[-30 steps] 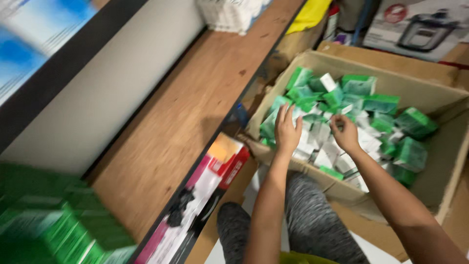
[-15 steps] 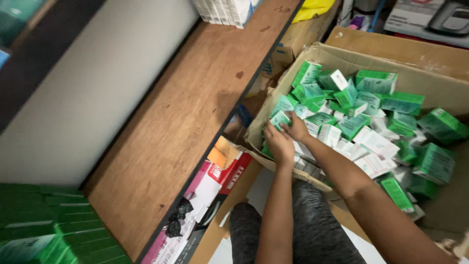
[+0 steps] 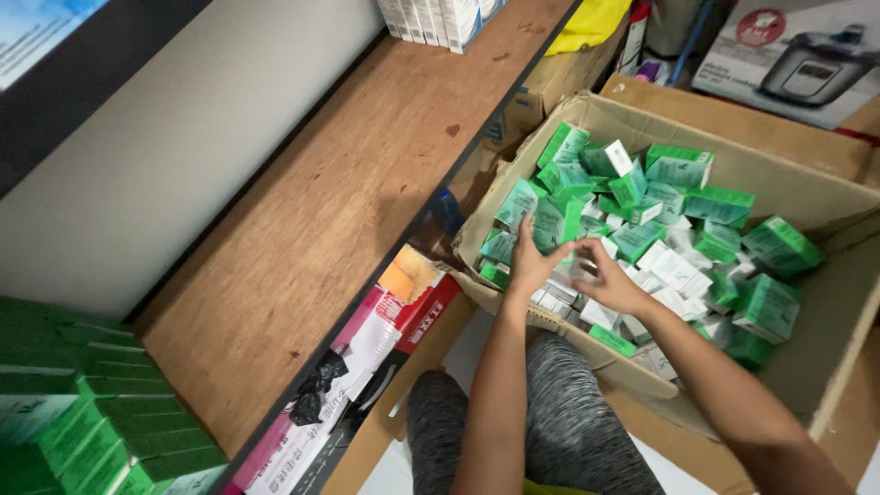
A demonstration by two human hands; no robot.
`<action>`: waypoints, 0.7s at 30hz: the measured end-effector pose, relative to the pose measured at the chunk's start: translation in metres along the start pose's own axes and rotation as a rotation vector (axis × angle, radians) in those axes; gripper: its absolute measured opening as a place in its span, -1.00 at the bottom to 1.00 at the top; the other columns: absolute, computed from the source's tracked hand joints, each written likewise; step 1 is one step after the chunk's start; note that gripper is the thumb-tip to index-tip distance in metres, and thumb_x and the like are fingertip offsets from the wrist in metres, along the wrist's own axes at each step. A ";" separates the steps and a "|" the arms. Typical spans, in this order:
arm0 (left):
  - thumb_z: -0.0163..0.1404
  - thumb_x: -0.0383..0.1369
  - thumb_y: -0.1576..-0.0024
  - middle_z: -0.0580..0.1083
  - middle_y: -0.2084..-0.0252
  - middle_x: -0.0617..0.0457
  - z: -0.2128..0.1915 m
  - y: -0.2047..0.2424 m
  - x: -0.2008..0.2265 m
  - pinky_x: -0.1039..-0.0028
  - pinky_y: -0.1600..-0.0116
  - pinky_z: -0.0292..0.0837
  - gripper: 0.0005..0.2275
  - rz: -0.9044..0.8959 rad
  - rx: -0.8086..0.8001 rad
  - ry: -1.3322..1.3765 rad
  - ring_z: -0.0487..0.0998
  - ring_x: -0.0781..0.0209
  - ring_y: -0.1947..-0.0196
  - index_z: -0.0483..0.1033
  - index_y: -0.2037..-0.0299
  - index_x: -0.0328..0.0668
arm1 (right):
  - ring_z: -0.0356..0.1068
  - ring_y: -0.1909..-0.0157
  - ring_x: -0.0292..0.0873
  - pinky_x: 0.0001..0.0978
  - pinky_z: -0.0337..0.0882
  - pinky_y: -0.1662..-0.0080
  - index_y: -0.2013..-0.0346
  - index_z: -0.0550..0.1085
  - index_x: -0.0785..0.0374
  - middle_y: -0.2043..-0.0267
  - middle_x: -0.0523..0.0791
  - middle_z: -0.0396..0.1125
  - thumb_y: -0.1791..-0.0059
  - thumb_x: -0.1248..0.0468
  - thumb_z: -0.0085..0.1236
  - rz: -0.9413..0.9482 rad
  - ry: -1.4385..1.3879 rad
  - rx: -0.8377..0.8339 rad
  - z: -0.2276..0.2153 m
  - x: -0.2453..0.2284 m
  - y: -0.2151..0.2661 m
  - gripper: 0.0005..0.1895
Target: The person repeatedly picks small green and white boxes from a large cardboard box and places them onto a nearby shelf. The person handles the boxes one at a time, arranging them in rows on the shelf.
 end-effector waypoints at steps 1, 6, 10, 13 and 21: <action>0.31 -0.13 0.08 0.34 -0.31 -0.38 -0.003 0.006 0.013 0.14 -0.30 0.35 -0.09 0.122 0.011 -0.017 0.40 -0.25 -0.30 0.07 -0.44 -0.35 | 0.24 -0.29 -0.06 -0.15 0.37 -0.19 -0.24 0.16 0.17 -0.22 -0.05 0.16 0.09 0.47 0.17 0.005 -0.055 -0.002 -0.009 -0.003 0.006 -0.35; 0.33 -0.35 0.16 0.32 -0.35 -0.28 0.002 0.025 0.052 0.14 -0.40 0.27 -0.13 0.327 -0.096 -0.147 0.30 -0.25 -0.37 0.16 -0.43 -0.23 | 0.27 -0.27 -0.09 -0.08 0.49 -0.14 -0.24 0.24 0.14 -0.28 -0.12 0.19 -0.10 0.16 0.02 0.184 -0.398 0.276 -0.063 -0.017 0.014 -0.57; 0.28 -0.35 0.17 0.27 -0.35 -0.24 0.011 0.036 0.077 0.11 -0.38 0.26 -0.17 0.384 -0.221 -0.180 0.26 -0.29 -0.36 0.25 -0.41 -0.08 | 0.23 -0.29 -0.14 -0.13 0.45 -0.12 -0.38 0.20 0.00 -0.32 -0.23 0.15 -0.06 0.06 0.02 0.214 -0.454 0.203 -0.055 -0.049 0.015 -0.42; 0.23 -0.34 0.15 0.20 -0.34 -0.22 0.015 0.034 0.081 0.09 -0.34 0.26 -0.21 0.397 -0.239 -0.206 0.25 -0.35 -0.32 0.27 -0.41 -0.08 | 0.23 -0.26 -0.14 -0.13 0.43 -0.10 -0.36 0.21 0.00 -0.27 -0.20 0.15 -0.05 0.09 0.09 0.218 -0.464 0.151 -0.048 -0.051 0.013 -0.41; -0.08 -0.19 -0.35 0.44 -0.16 -0.16 -0.006 0.022 0.060 0.20 -0.22 0.43 -0.69 0.290 -0.023 -0.089 0.50 -0.18 -0.16 0.43 -0.24 -0.06 | 0.37 0.09 -0.20 -0.31 0.49 0.11 -0.07 0.31 0.08 -0.08 -0.13 0.25 -0.08 0.09 0.07 0.337 -0.429 0.265 -0.060 -0.007 0.012 -0.69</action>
Point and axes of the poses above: each hand's wrist, its own y-axis away from the middle knuckle, its own z-axis out of the palm, x = y × z, the point moved 10 cm from there along -y, towards the middle knuckle
